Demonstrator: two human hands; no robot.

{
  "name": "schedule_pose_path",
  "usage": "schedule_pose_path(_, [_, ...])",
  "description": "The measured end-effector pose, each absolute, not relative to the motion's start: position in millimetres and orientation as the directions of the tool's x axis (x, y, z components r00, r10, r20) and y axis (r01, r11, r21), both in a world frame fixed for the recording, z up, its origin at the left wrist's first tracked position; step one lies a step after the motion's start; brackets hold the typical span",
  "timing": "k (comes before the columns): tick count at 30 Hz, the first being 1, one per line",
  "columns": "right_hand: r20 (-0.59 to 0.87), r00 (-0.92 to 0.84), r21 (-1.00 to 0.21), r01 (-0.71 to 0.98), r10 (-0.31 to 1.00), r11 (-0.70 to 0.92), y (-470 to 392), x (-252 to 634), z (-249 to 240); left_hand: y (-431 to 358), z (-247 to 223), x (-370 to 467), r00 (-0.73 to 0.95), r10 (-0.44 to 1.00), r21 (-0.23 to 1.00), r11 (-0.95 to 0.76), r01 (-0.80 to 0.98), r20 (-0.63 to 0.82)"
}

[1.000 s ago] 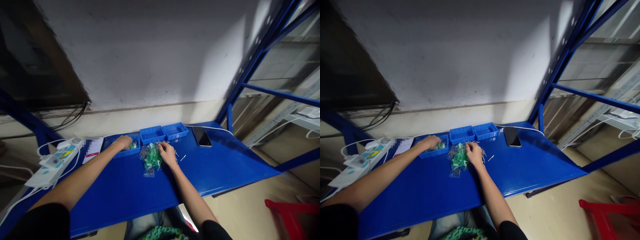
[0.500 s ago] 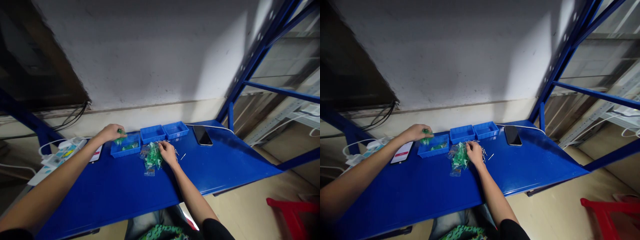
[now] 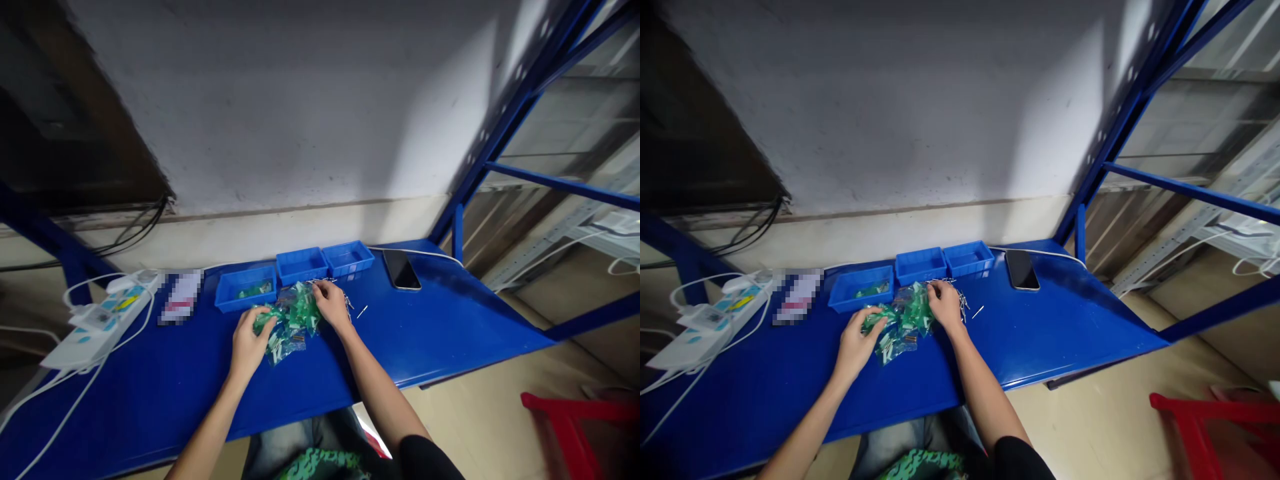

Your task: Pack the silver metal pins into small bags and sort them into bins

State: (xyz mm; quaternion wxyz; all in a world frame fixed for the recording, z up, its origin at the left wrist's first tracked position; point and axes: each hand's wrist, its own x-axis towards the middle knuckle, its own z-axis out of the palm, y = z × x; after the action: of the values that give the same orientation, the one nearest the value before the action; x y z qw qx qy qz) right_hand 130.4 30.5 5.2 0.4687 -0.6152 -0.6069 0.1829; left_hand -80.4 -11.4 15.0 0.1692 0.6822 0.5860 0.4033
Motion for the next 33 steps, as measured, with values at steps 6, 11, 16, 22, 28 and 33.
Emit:
schedule_pose_path(6, [0.329,0.188,-0.804,0.57,0.925,0.17,31,131,5,-27,-2,-105,0.097,0.963,0.575,-0.23,0.785,0.253])
schedule_pose_path(11, [0.319,0.192,-0.81,0.564,0.928,0.162,31,132,5,-18,39,-128,0.216,0.967,0.618,-0.254,0.744,0.137])
schedule_pose_path(16, [0.312,0.188,-0.813,0.56,0.931,0.16,30,131,5,51,91,-132,0.17,0.98,0.595,-0.197,0.779,0.102])
schedule_pose_path(22, [0.313,0.206,-0.821,0.55,0.927,0.155,28,132,8,127,87,-109,0.282,0.895,0.025,-0.292,0.956,-0.346])
schedule_pose_path(28, [0.315,0.206,-0.815,0.559,0.926,0.153,30,133,5,141,67,-102,0.305,0.852,0.0,-0.337,0.941,-0.425])
schedule_pose_path(33, [0.306,0.205,-0.815,0.562,0.93,0.144,31,133,3,143,61,-109,0.336,0.831,0.025,-0.363,0.931,-0.444])
